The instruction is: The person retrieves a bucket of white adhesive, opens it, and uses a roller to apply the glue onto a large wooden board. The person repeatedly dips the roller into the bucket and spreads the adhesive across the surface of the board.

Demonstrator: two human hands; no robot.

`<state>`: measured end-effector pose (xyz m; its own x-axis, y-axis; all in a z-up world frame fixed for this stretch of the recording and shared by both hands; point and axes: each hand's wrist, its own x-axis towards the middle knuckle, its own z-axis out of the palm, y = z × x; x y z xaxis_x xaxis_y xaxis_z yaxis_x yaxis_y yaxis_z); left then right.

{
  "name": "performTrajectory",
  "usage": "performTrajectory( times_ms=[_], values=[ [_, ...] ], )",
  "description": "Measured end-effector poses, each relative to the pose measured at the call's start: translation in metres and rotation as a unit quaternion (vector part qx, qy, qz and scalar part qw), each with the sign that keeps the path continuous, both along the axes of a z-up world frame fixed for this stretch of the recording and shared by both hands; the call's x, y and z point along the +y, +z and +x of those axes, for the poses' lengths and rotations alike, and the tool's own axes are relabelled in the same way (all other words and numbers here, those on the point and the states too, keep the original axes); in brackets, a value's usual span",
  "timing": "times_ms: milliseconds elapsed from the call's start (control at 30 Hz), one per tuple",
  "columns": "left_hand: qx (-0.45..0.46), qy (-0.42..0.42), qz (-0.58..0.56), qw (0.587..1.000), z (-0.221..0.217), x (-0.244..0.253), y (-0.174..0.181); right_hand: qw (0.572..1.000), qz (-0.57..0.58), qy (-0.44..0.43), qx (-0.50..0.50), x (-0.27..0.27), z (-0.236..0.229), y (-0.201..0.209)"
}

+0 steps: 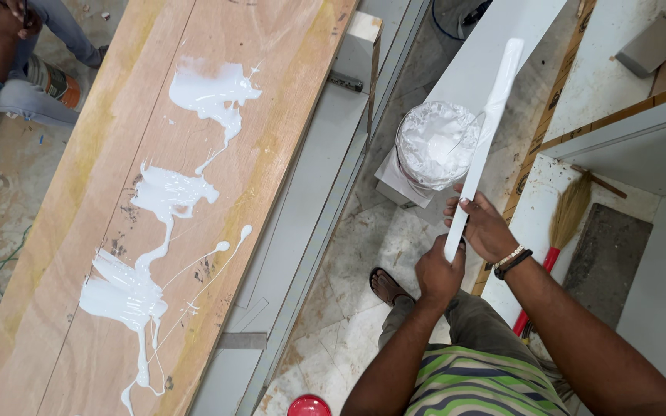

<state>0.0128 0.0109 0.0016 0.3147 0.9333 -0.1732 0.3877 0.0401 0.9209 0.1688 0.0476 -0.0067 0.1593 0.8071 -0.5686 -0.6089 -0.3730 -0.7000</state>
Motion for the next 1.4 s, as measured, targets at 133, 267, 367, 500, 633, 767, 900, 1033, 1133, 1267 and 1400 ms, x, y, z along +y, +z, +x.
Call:
performTrajectory(
  times_ms=[133,267,367,500,633,767,900,1033,1133,1267,1400],
  values=[
    [-0.046,0.040,0.004,0.998,0.008,0.000,0.014,0.997,0.044,0.000,0.070,0.003,0.006,0.009],
    [-0.213,-0.066,-0.204,0.953,0.011,0.010,0.021,0.997,0.042,0.024,0.058,0.006,0.018,0.018],
    [0.037,0.022,-0.005,0.999,0.020,0.012,0.021,0.999,-0.024,0.031,-0.025,0.010,0.023,0.016],
    [-0.013,0.058,0.146,0.988,0.038,0.009,0.006,0.999,0.011,0.034,-0.017,0.014,0.033,0.010],
    [-0.159,-0.067,-0.051,0.984,0.047,0.016,-0.026,0.998,-0.003,0.065,0.008,0.015,0.049,0.013],
    [0.007,0.008,0.000,1.000,0.065,0.013,-0.035,0.993,0.004,0.109,-0.040,0.016,0.058,0.020],
    [-0.071,0.062,0.067,0.993,0.080,0.018,-0.010,0.991,0.036,0.123,-0.031,0.026,0.067,0.030],
    [-0.319,-0.032,-0.159,0.934,0.088,0.046,0.050,0.979,0.101,0.175,-0.023,0.054,0.091,0.081],
    [-0.335,0.017,-0.128,0.933,0.107,0.074,0.114,0.941,0.214,0.261,-0.027,0.104,0.100,0.152],
    [-0.363,0.172,0.053,0.914,0.125,0.144,0.186,0.914,0.180,0.348,-0.103,0.211,0.074,0.244],
    [-0.497,0.273,-0.002,0.824,0.126,0.229,0.203,0.819,0.140,0.490,-0.263,0.311,0.015,0.258]
  ],
)
